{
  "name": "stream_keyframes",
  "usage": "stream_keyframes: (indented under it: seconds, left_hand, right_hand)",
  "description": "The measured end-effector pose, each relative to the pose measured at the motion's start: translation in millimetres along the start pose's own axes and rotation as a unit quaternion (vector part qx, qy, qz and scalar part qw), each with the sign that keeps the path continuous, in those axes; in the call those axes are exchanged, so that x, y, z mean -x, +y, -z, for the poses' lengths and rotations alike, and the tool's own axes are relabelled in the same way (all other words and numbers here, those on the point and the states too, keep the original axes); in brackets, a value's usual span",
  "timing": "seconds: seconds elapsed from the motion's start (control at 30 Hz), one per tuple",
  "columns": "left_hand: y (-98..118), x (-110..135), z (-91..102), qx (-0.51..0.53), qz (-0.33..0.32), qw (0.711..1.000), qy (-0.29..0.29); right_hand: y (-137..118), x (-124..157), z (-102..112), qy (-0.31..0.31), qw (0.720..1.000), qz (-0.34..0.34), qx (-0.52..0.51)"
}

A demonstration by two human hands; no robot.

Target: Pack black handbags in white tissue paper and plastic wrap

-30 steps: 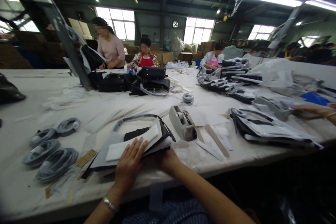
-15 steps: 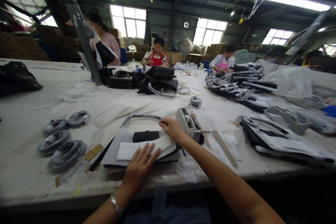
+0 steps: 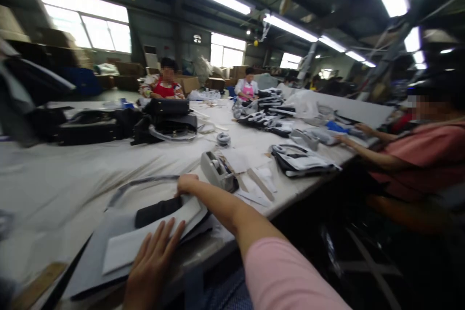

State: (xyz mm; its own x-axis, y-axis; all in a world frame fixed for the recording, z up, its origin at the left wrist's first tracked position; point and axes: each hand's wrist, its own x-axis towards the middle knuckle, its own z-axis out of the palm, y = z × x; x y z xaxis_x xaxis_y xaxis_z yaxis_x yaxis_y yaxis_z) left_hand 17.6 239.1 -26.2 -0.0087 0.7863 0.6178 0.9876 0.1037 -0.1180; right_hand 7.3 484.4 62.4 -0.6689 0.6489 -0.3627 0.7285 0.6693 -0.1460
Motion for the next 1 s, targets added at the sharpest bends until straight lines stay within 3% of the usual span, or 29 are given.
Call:
stream_keyframes:
  seconds: [0.1,0.2,0.4,0.6,0.73,0.9,1.0]
  left_hand:
    - [-9.1,-0.5,-4.2,0.041,-0.025,0.999,-0.008]
    - [-13.7,-0.7,-7.0,0.063,-0.042,0.997,-0.002]
    - [-17.3,-0.4,-8.5,0.055,-0.058,0.997,0.010]
    - [-13.7,-2.3,-6.4,0.019,-0.044,0.999,0.003]
    - [-8.0,-4.3,-3.4,-0.041,-0.038,0.998,-0.013]
    - [-4.6,-9.6,1.1,-0.074,-0.023,0.996,-0.037]
    - [-3.0,-10.8,3.4,-0.058,-0.016,0.997,-0.039]
  right_hand:
    - [3.2,-12.6,0.8,-0.028,0.998,-0.041,-0.032]
    - [5.4,-14.6,0.8,-0.017,0.997,-0.045,-0.067]
    - [15.0,1.1,5.6,0.046,0.981,0.032,-0.186]
    - [20.7,8.5,10.0,0.139,0.918,0.100,-0.358]
    - [24.0,22.6,9.2,0.169,0.866,0.185,-0.434]
    - [44.1,58.9,0.6,0.174,0.819,0.285,-0.466]
    - [59.9,91.5,-12.2,0.208,0.819,0.349,-0.406]
